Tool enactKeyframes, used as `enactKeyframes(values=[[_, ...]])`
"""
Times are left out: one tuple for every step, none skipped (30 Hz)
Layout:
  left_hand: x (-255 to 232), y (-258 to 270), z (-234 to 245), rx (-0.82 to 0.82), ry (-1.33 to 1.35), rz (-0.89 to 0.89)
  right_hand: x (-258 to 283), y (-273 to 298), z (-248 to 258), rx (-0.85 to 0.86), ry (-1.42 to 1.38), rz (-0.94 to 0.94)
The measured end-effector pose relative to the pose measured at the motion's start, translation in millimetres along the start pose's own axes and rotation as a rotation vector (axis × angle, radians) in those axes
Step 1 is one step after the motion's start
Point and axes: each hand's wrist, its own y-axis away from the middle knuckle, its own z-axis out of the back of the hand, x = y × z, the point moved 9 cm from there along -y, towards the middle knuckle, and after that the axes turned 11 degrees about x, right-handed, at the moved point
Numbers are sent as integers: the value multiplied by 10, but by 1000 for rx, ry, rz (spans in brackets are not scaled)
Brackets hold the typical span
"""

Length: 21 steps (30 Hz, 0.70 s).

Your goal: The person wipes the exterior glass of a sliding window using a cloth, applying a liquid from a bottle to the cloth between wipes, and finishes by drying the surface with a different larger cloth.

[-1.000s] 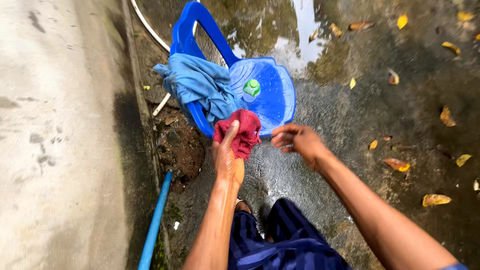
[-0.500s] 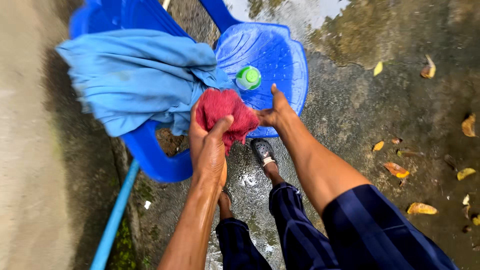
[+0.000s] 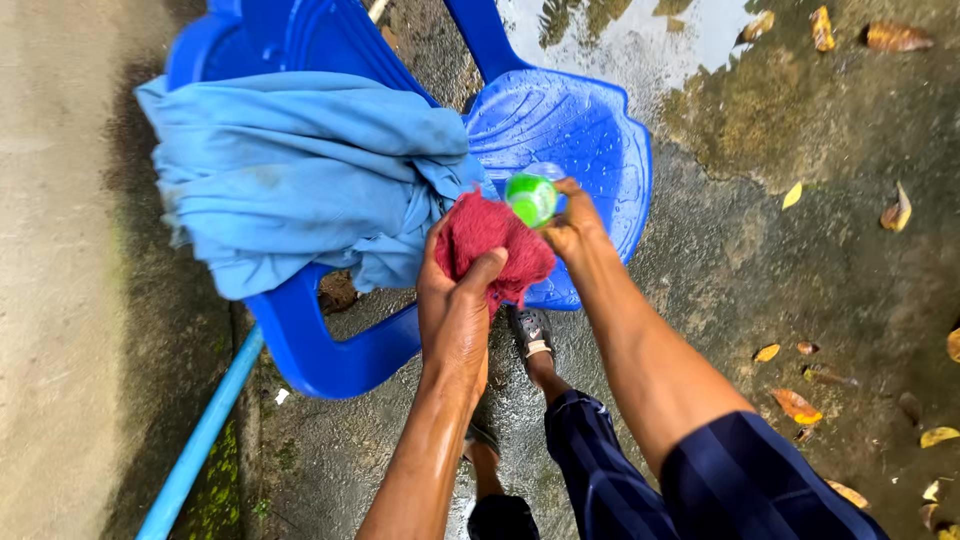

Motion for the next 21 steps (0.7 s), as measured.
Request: enactKeyframes(values=[[-28,50,24,-15,3,-28,0,193,-109,5,6,-2],[-53,113,52,-30,5,-56,23,398,-324,121,42,11],[-67,175,70,-26,6,-65,35,633,-556,242,75,26],[-85,252,101,-31,13,-76,9,902,-681,250,80,28],[-102,320,117,-30,24,-91,60,1208,-916,348,192,108],[-118,408,131,-19,28,-103,60,1540,-1166,446,305,189],[-84,521,185,-54,42,-67,-10,1874,-1330,458,318,191],[-45,641,240,-88,55,-32,-101,2255,-1530,521,375,186],[-47,770,267,-86,64,-45,-214,2617,-1738,582,432,176],[-84,897,268,-45,82,-97,-309,2928,-1921,592,444,175],[-126,1054,296,-14,99,-151,-438,3240,-2109,633,505,177],[-130,1222,346,-22,107,-166,-590,3539,-2276,674,565,180],[-148,1372,379,-19,99,-173,-757,3807,-2406,691,573,169],[-168,1523,407,-16,91,-180,-906,4108,-2554,754,637,205],[-207,1660,450,-18,90,-200,-1072,4376,-2684,819,698,245],[-224,1786,479,-1,164,-210,-1257,4571,-2754,837,702,239],[-221,1941,509,16,238,-214,-1422,4766,-2785,839,811,283],[-240,2092,552,13,237,-229,-1588,4940,-2801,840,919,329],[-278,2208,570,41,299,-262,-1767,5074,-2805,853,923,327],[-326,2314,595,69,360,-294,-1954,5208,-2828,862,1111,394],[-359,2416,641,68,362,-307,-2133,5344,-2841,864,1301,462]])
